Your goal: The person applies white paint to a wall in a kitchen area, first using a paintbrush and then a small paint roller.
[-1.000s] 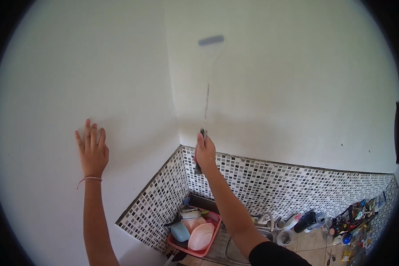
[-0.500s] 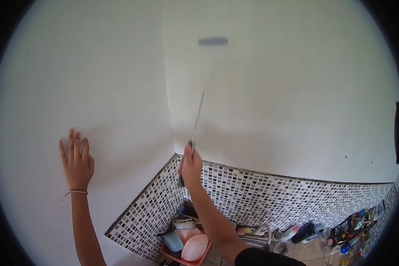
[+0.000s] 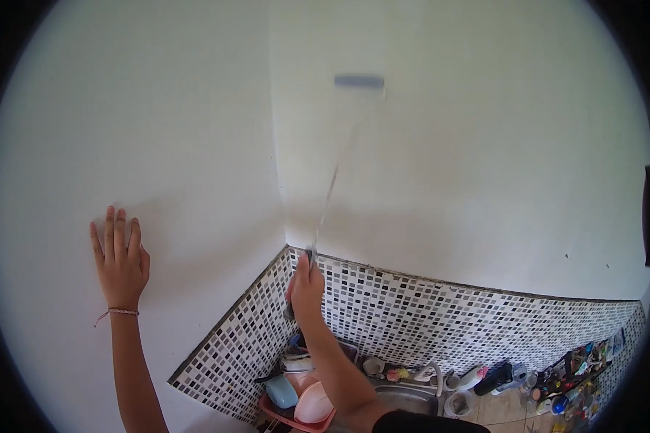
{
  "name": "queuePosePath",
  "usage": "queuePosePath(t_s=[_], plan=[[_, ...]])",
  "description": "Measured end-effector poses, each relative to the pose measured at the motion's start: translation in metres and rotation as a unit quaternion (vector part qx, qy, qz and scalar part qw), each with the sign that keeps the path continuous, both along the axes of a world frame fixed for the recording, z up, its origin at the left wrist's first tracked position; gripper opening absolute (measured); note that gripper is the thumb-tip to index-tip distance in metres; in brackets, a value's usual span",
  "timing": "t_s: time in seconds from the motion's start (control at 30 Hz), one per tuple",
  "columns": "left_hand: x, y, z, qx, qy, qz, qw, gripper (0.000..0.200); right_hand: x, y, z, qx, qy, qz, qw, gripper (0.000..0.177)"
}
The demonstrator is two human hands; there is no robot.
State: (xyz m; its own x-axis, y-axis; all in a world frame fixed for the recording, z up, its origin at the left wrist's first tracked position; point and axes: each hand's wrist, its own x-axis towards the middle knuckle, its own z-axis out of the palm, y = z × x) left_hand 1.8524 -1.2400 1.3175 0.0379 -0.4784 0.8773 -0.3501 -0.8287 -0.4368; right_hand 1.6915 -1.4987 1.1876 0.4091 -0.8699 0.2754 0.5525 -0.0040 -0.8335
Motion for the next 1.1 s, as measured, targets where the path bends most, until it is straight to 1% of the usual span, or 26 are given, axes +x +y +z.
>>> queuePosePath(t_s=[0.03,0.1,0.13,0.17,0.2,0.27,0.33,0.43,0.47,0.53,0.6,0.63,0.67,0.7,0.8,0.83,0.87,0.93,1.0,1.07,1.1], plan=[[0.0,0.0,0.0,-0.003,0.007,0.004,1.0,0.042,0.005,-0.009,0.036,-0.01,-0.013,0.006,1.0,0.04],[0.003,0.001,-0.001,-0.004,-0.007,-0.002,1.0,0.043,0.018,-0.039,0.098,-0.075,-0.045,0.011,0.996,0.048],[0.004,0.001,-0.001,-0.001,-0.014,-0.004,1.0,0.043,0.024,-0.05,0.133,-0.094,-0.042,-0.005,0.995,0.058],[0.004,0.002,-0.001,-0.001,-0.017,0.001,1.0,0.042,0.025,-0.059,0.167,-0.119,-0.04,-0.027,0.992,0.058],[0.003,0.002,-0.001,-0.001,-0.02,0.006,1.0,0.041,0.029,-0.071,0.199,-0.109,-0.043,-0.019,0.993,0.057],[0.003,0.0,0.0,-0.004,-0.023,0.012,1.0,0.04,0.038,-0.097,0.251,-0.12,-0.041,-0.05,0.991,0.055],[0.002,0.0,0.0,-0.003,-0.019,0.014,1.0,0.04,0.04,-0.12,0.287,-0.142,-0.013,-0.103,0.984,0.052],[0.006,0.0,-0.002,0.0,-0.021,0.022,1.0,0.04,0.028,-0.133,0.304,-0.125,0.001,-0.109,0.986,0.053],[0.006,0.001,-0.002,0.001,-0.018,0.018,1.0,0.04,0.025,-0.134,0.296,-0.129,0.008,-0.098,0.987,0.053],[0.006,0.0,-0.001,-0.001,-0.011,0.005,1.0,0.042,0.02,-0.146,0.259,-0.141,0.022,-0.081,0.986,0.053],[0.007,-0.001,-0.001,-0.003,-0.018,-0.003,1.0,0.042,0.022,-0.135,0.199,-0.11,0.019,-0.102,0.988,0.053],[0.007,0.001,-0.002,-0.002,-0.022,-0.004,1.0,0.043,0.016,-0.121,0.165,-0.099,0.024,-0.097,0.99,0.052],[0.007,0.003,-0.003,0.001,-0.022,-0.005,1.0,0.043,0.019,-0.117,0.121,-0.115,0.018,-0.114,0.987,0.049],[0.008,0.002,-0.003,0.001,-0.023,-0.007,1.0,0.043,0.005,-0.098,0.084,-0.056,0.033,-0.051,0.997,0.044],[0.008,0.002,-0.001,0.0,-0.02,-0.008,1.0,0.043,-0.005,-0.064,-0.054,-0.007,0.155,-0.077,0.985,0.041],[0.007,0.002,-0.002,-0.001,-0.015,-0.006,1.0,0.043,-0.011,-0.05,-0.103,-0.012,0.137,-0.086,0.987,0.04],[0.006,0.002,-0.003,0.0,-0.012,-0.007,1.0,0.043,-0.01,-0.044,-0.136,-0.016,0.118,-0.094,0.988,0.04],[0.006,0.003,-0.002,0.001,-0.01,-0.007,1.0,0.043,-0.016,-0.035,-0.133,0.025,0.119,-0.05,0.991,0.039],[0.005,0.004,-0.001,0.003,-0.016,-0.009,1.0,0.043,-0.01,-0.035,-0.12,0.025,0.111,-0.049,0.992,0.039],[0.004,0.001,0.001,-0.003,-0.013,-0.014,1.0,0.042,0.009,-0.057,-0.058,-0.022,0.089,-0.063,0.994,0.042],[0.002,0.001,0.001,-0.004,-0.008,-0.016,1.0,0.042,0.023,-0.075,-0.031,-0.074,0.078,-0.115,0.988,0.044]])
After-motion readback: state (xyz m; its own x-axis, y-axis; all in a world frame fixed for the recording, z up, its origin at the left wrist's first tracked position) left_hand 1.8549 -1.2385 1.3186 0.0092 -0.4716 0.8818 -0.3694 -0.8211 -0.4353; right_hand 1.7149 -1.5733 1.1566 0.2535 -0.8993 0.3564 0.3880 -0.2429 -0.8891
